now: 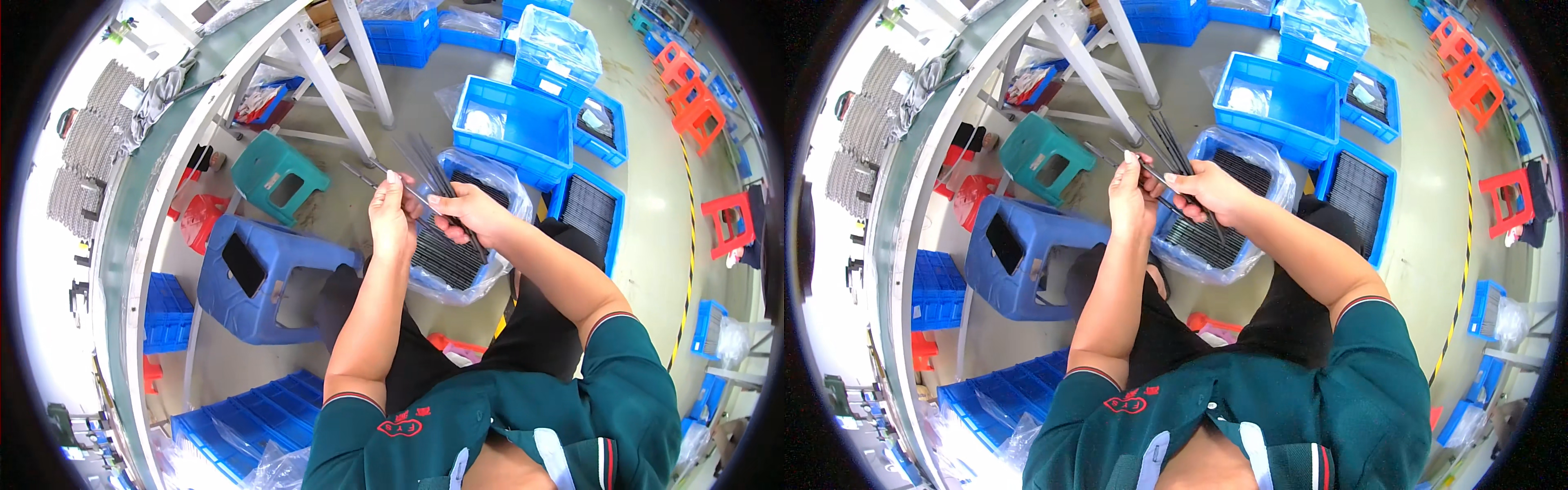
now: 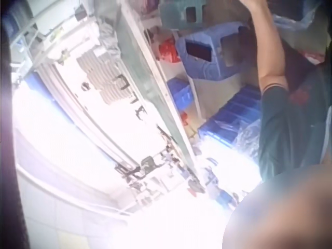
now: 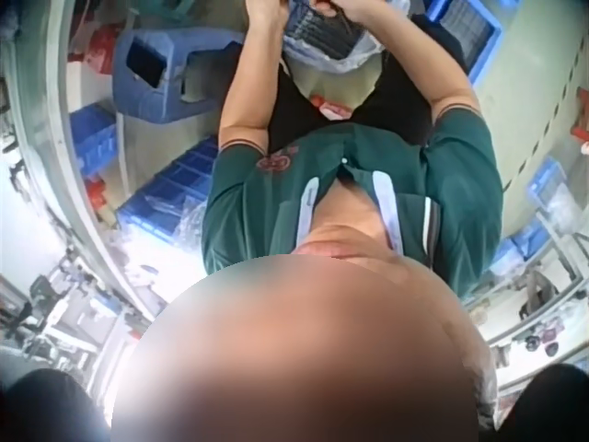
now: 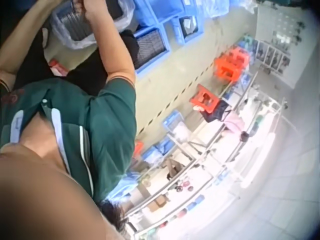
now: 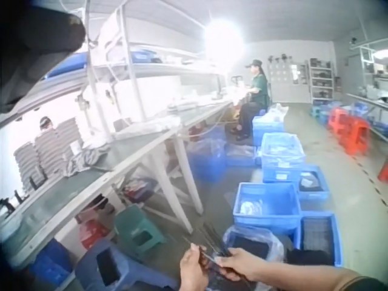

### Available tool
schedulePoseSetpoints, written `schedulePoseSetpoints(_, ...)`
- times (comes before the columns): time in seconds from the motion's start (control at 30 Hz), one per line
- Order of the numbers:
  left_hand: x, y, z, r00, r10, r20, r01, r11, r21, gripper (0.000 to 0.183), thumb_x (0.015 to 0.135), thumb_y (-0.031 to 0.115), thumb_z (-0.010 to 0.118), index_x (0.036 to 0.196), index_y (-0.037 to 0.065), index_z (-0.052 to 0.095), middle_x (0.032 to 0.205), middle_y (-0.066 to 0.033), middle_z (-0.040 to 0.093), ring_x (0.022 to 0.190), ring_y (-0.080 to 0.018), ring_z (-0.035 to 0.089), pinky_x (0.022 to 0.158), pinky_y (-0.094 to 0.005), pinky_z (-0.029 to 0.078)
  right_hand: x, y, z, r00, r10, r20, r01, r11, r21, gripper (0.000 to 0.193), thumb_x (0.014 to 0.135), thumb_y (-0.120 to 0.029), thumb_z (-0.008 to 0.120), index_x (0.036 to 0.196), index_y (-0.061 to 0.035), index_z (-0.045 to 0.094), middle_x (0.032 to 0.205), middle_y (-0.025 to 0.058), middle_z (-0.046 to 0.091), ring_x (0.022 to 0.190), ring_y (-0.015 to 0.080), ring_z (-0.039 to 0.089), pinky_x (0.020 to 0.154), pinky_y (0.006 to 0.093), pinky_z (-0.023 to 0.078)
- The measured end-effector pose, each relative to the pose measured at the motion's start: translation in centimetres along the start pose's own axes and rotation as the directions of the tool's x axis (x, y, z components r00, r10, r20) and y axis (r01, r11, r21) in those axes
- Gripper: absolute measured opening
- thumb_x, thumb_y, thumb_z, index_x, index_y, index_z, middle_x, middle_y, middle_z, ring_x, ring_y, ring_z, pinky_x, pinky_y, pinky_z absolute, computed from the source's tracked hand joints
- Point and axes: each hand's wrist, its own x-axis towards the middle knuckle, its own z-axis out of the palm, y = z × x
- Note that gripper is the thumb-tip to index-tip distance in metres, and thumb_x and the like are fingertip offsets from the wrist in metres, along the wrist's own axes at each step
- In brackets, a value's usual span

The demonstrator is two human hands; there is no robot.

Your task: The recorder is sorting and counting black plastic rods into plastic bags on a factory floor.

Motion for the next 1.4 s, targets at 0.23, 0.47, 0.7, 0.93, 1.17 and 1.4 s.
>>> schedulePoseSetpoints(0.23, 0.2, 0.0, 0.5, 1.0, -0.014, 0.011, 0.014, 0.999, -0.034, 0.03, 0.093, 0.031, 0.052, 0.08, 0.004, 0.055, 0.058, 0.0044, 0.035, 0.049, -0.0056, 0.026, 0.045, -0.0221, 0.022, -0.2, 0.0, 0.7, 0.999, 0.054, 0.005, -0.054, 0.983, 0.176, 0.018, 0.088, -0.02, 0.058, 0.085, -0.0085, 0.044, 0.062, 0.0036, 0.048, 0.041, 0.0084, 0.038, 0.035, 0.0228, 0.028)
schedulePoseSetpoints(0.47, -1.5, -1.5, 2.2, 0.997, -0.078, 0.02, 0.076, 0.993, 0.088, 0.028, 0.095, 0.031, 0.046, 0.085, 0.007, 0.056, 0.059, -0.0008, 0.052, 0.049, -0.0077, 0.049, 0.043, -0.0201, 0.038, 0.5, -0.5, 0.4, 0.99, -0.115, -0.085, 0.122, 0.989, 0.081, 0.026, 0.091, -0.022, 0.054, 0.077, -0.0006, 0.049, 0.06, 0.0052, 0.05, 0.041, 0.0104, 0.042, 0.035, 0.0261, 0.033)
schedulePoseSetpoints(0.7, -1.0, -0.1, 0.5, 0.962, -0.255, 0.1, 0.244, 0.964, 0.111, 0.03, 0.094, 0.032, 0.05, 0.079, 0.006, 0.054, 0.061, 0.003, 0.042, 0.047, -0.0057, 0.03, 0.043, -0.0204, 0.026, 1.7, -1.8, -2.3, 0.963, -0.224, -0.151, 0.225, 0.974, -0.012, 0.024, 0.086, -0.026, 0.063, 0.086, -0.007, 0.048, 0.054, -0.0052, 0.036, 0.041, 0.0045, 0.03, 0.038, 0.0217, 0.024)
schedulePoseSetpoints(0.93, -1.6, -1.5, 0.6, 0.832, -0.508, 0.223, 0.474, 0.859, 0.192, 0.03, 0.093, 0.031, 0.05, 0.08, 0.005, 0.052, 0.061, 0.0029, 0.041, 0.049, -0.0058, 0.03, 0.043, -0.0205, 0.025, 2.3, -1.7, -2.6, 0.979, -0.174, -0.106, 0.179, 0.983, 0.042, 0.026, 0.082, -0.027, 0.067, 0.078, -0.0048, 0.055, 0.049, -0.0053, 0.036, 0.038, 0.0058, 0.031, 0.036, 0.0242, 0.022)
schedulePoseSetpoints(1.17, -3.6, 0.4, 0.6, 0.64, -0.673, 0.371, 0.579, 0.74, 0.343, 0.032, 0.091, 0.033, 0.055, 0.079, 0.003, 0.053, 0.065, 0.0003, 0.04, 0.052, -0.0077, 0.032, 0.046, -0.0218, 0.024, 4.4, -7.3, -12.0, 0.758, -0.381, -0.529, 0.503, 0.858, 0.103, 0.025, 0.082, -0.026, 0.065, 0.071, -0.009, 0.049, 0.048, -0.0054, 0.033, 0.038, 0.0073, 0.026, 0.038, 0.0261, 0.022)
schedulePoseSetpoints(1.4, -2.1, 0.7, 0.1, 0.748, -0.517, 0.416, 0.506, 0.85, 0.147, 0.032, 0.092, 0.031, 0.051, 0.083, 0.001, 0.055, 0.105, -0.0205, 0.059, 0.101, -0.0377, 0.059, 0.089, -0.0494, 0.047, 2.9, -3.1, -6.0, 0.938, -0.192, -0.289, 0.206, 0.978, 0.021, 0.032, 0.08, -0.036, 0.068, 0.072, -0.0088, 0.052, 0.05, -0.0038, 0.038, 0.037, 0.0063, 0.031, 0.034, 0.0237, 0.023)
